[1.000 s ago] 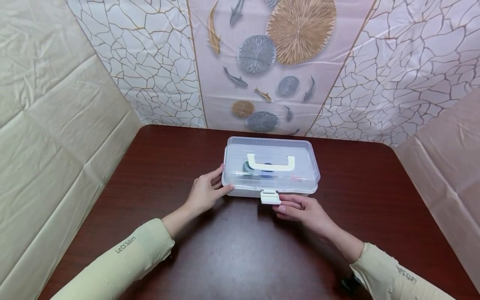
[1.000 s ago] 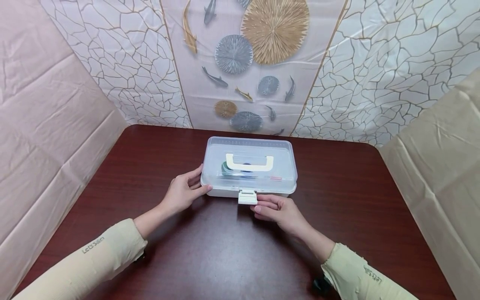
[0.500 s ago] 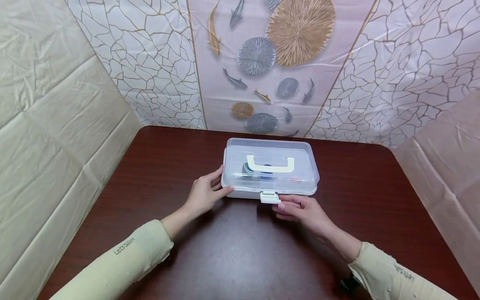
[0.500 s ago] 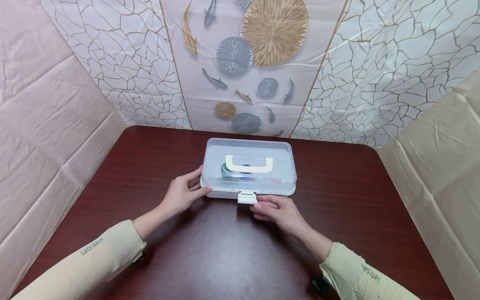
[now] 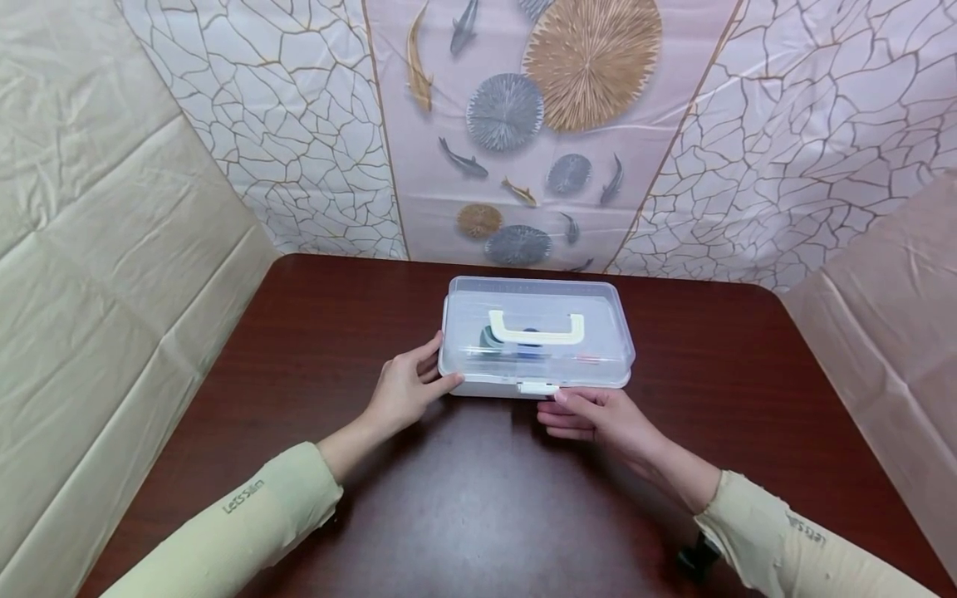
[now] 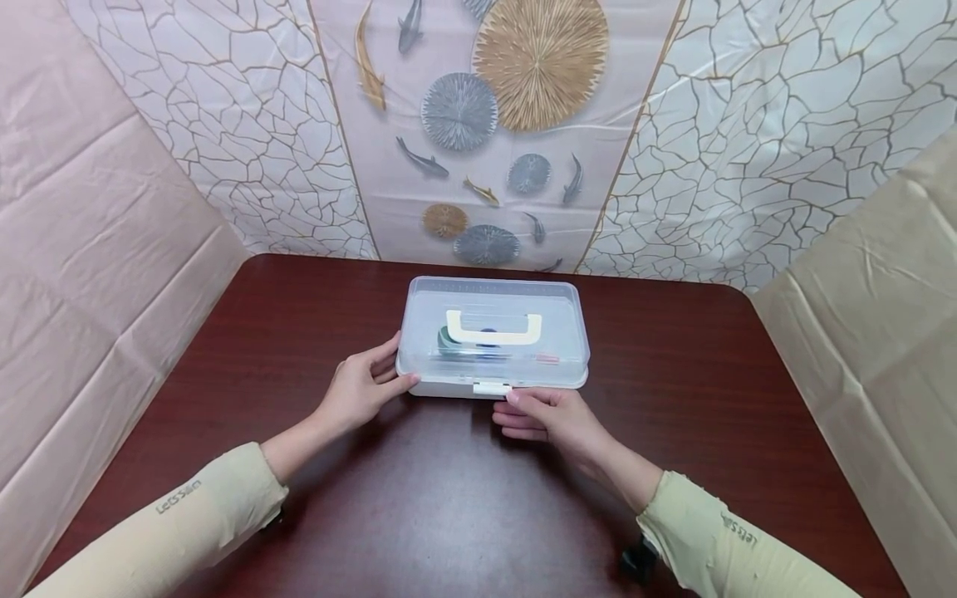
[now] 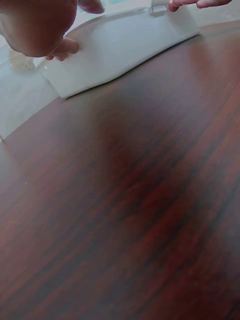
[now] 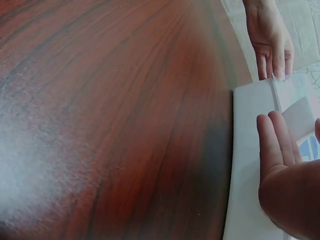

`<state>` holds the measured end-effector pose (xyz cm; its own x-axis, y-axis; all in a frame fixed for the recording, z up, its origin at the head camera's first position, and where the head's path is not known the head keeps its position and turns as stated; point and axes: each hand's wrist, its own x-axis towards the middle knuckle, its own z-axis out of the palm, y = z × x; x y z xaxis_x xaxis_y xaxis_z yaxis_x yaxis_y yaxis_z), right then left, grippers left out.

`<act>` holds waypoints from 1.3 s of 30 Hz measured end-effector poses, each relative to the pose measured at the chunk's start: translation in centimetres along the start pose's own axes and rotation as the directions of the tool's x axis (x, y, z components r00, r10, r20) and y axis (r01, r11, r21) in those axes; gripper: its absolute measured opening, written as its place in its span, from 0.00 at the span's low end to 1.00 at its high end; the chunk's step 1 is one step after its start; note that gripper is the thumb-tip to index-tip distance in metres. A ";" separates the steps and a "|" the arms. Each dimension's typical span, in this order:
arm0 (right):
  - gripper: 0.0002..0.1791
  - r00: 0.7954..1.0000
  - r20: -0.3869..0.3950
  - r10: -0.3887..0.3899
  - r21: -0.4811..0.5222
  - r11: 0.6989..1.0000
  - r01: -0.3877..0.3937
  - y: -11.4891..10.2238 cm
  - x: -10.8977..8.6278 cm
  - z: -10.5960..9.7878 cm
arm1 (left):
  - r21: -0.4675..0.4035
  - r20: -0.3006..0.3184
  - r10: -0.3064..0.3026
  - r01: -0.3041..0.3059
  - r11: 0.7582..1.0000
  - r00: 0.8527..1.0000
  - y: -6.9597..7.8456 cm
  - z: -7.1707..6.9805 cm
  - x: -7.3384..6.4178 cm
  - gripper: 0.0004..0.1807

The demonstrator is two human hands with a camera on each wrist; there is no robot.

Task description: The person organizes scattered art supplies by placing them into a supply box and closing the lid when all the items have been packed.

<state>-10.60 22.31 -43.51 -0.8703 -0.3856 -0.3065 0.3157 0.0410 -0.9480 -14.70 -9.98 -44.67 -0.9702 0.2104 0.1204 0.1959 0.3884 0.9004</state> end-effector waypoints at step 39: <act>0.37 0.995 -0.088 0.043 -0.120 0.991 -0.053 -1.6 0.9 0.9 | 0.024 0.001 0.044 -0.044 0.999 0.999 -0.4 -0.2 0.0 0.42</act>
<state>-11.56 21.09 -42.20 -0.8858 -0.3012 -0.3530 0.3138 0.1714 -0.9339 -14.77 -10.30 -45.01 -0.9605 0.2279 0.1599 0.2421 0.4000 0.8840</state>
